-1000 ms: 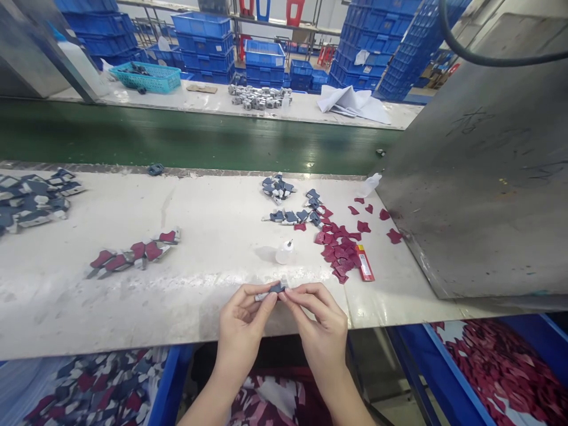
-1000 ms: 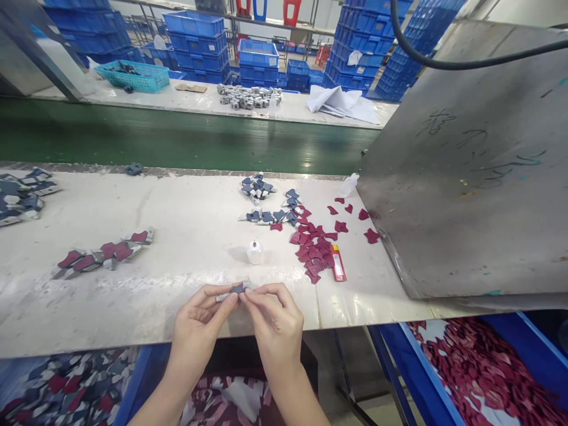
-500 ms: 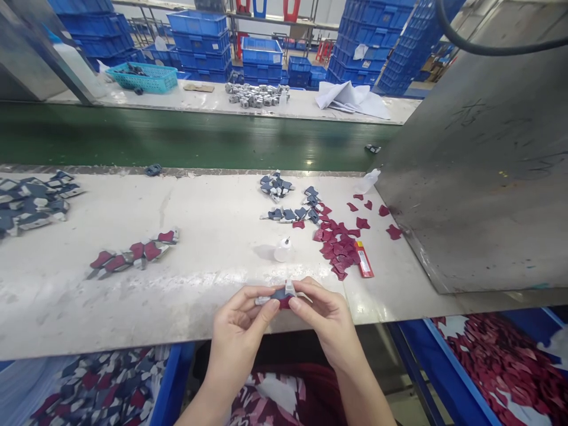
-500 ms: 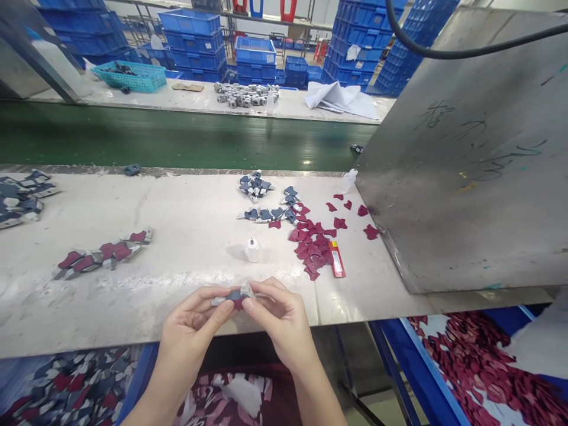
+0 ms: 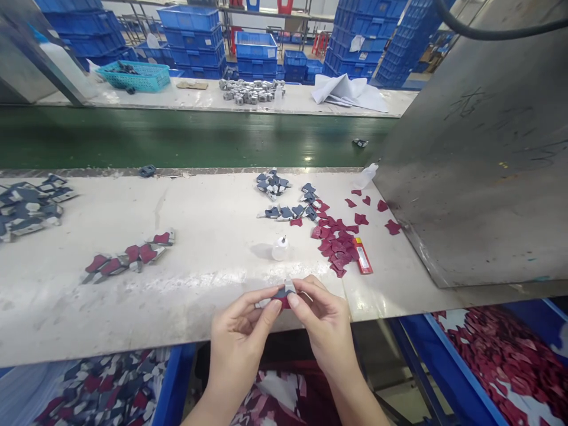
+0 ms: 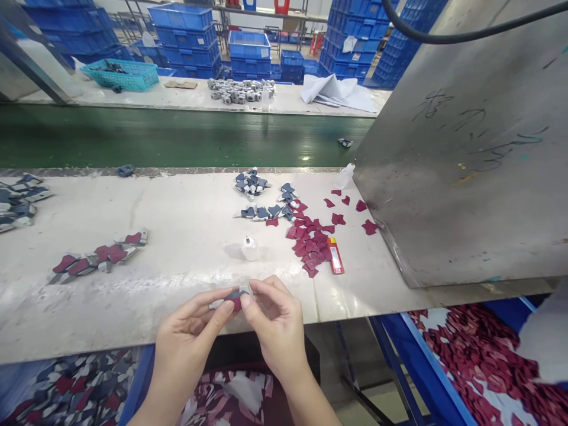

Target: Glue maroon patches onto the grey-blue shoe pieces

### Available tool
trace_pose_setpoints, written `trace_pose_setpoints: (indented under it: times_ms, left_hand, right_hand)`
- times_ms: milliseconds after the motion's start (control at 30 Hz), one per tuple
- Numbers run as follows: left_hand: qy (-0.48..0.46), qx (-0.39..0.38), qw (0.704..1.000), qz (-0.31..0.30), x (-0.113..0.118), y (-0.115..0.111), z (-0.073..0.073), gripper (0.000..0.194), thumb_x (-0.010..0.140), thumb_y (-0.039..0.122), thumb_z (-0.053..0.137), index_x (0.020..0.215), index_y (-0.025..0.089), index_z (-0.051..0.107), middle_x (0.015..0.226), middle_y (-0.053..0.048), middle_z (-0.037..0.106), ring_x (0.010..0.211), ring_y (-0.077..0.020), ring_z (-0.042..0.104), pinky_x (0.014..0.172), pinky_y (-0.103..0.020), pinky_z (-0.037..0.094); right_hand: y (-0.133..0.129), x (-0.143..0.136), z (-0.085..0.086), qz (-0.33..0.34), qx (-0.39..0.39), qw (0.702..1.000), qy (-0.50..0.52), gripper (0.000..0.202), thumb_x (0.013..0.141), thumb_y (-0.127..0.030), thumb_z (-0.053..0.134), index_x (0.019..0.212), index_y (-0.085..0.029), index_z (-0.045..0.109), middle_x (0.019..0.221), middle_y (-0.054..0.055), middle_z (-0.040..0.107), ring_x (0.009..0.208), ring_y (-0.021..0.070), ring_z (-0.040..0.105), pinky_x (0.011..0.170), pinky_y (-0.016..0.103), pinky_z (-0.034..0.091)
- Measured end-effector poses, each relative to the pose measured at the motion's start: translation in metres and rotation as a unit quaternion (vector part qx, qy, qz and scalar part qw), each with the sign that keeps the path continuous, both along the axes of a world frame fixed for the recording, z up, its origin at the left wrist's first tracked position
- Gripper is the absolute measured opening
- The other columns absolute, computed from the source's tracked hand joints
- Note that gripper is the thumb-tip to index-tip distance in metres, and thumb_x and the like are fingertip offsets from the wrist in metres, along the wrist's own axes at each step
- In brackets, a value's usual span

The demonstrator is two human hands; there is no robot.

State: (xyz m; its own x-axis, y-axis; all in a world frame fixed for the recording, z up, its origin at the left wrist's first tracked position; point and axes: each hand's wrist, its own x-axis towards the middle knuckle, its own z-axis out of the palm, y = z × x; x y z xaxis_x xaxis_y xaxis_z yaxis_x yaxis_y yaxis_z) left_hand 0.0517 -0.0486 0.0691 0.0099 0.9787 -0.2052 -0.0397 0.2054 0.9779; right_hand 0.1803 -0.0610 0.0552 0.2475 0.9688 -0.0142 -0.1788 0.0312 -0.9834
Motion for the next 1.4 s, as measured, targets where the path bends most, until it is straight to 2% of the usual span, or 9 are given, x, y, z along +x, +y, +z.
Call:
trace_pose_setpoints:
  times_ms: [233,500,733,833,1033,1167,1267,1333,1400]
  left_hand:
    - [0.011,0.021,0.999,0.034,0.001,-0.003,-0.004,0.021,0.077,0.034,0.077,0.092,0.019,0.077,0.092,-0.006,0.080,0.082,-0.0252,0.077,0.077,-0.030,0.065]
    - [0.005,0.033,0.994,0.100,0.010,-0.008,0.001,0.017,0.075,0.029,0.078,0.090,0.021,0.078,0.091,-0.004,0.080,0.085,-0.0253,0.077,0.082,-0.033,0.064]
    - [0.037,0.025,0.992,0.117,0.007,-0.010,0.005,0.020,0.075,0.033,0.077,0.091,0.021,0.078,0.085,-0.004,0.080,0.078,-0.0262,0.077,0.077,-0.034,0.065]
    - [0.044,0.041,0.989,0.133,0.009,-0.014,0.004,0.017,0.075,0.030,0.077,0.090,0.021,0.078,0.086,-0.003,0.080,0.079,-0.0250,0.077,0.076,-0.031,0.065]
    - [0.098,0.132,0.981,0.107,0.007,-0.016,-0.011,0.015,0.079,0.024,0.074,0.093,0.021,0.079,0.090,-0.003,0.080,0.076,-0.0210,0.077,0.072,-0.025,0.064]
    - [0.162,0.193,0.967,0.038,-0.006,-0.008,-0.020,0.022,0.079,0.021,0.074,0.100,0.025,0.079,0.061,0.004,0.074,0.043,-0.0101,0.064,0.044,-0.016,0.054]
    - [0.190,0.214,0.958,0.004,-0.016,-0.001,-0.020,0.024,0.080,0.020,0.074,0.102,0.027,0.078,0.051,0.007,0.068,0.036,-0.0076,0.056,0.037,-0.014,0.046]
    - [0.176,0.184,0.967,-0.002,-0.019,0.002,-0.016,0.020,0.082,0.023,0.072,0.101,0.026,0.079,0.059,0.005,0.073,0.045,-0.0104,0.064,0.043,-0.015,0.050]
    - [0.142,0.141,0.980,-0.015,-0.021,0.004,-0.012,0.019,0.083,0.026,0.071,0.100,0.025,0.079,0.070,0.002,0.078,0.057,-0.0140,0.072,0.052,-0.015,0.056]
  right_hand:
    - [0.002,-0.006,-0.007,0.012,-0.008,1.000,0.017,0.019,0.088,-0.031,0.066,0.104,-0.027,0.076,0.084,0.002,0.060,0.082,0.0153,0.060,0.072,0.026,0.052]
    - [0.000,-0.017,-0.005,-0.006,0.011,0.999,0.037,0.022,0.093,-0.028,0.061,0.110,-0.031,0.073,0.089,0.001,0.059,0.087,0.0141,0.060,0.076,0.025,0.054]
    - [0.000,-0.012,-0.007,0.068,0.022,0.996,0.046,0.028,0.090,-0.029,0.065,0.118,-0.031,0.069,0.113,0.005,0.064,0.107,0.0190,0.063,0.091,0.030,0.054]
    - [0.000,-0.013,-0.007,0.056,0.013,0.997,0.059,0.027,0.089,-0.030,0.067,0.115,-0.029,0.070,0.108,0.005,0.066,0.103,0.0192,0.065,0.089,0.030,0.054]
    - [0.002,-0.014,-0.006,0.020,-0.011,0.996,0.082,0.014,0.085,-0.030,0.073,0.098,-0.026,0.075,0.092,0.002,0.071,0.089,0.0160,0.068,0.081,0.024,0.055]
    - [0.005,-0.008,-0.010,0.028,-0.046,0.993,0.106,0.018,0.082,-0.035,0.076,0.097,-0.025,0.075,0.089,0.002,0.073,0.086,0.0170,0.069,0.081,0.027,0.056]
    - [0.005,0.000,-0.014,0.056,-0.042,0.996,0.048,0.029,0.077,-0.038,0.079,0.102,-0.025,0.076,0.086,0.002,0.071,0.080,0.0168,0.067,0.075,0.029,0.056]
    - [0.004,0.005,-0.014,0.049,0.004,0.997,-0.052,0.042,0.073,-0.036,0.083,0.113,-0.027,0.072,0.086,0.001,0.068,0.079,0.0165,0.065,0.075,0.030,0.056]
    - [0.003,0.011,-0.012,0.017,0.079,0.982,-0.173,0.053,0.072,-0.030,0.085,0.121,-0.030,0.067,0.096,0.003,0.065,0.086,0.0175,0.063,0.078,0.032,0.056]
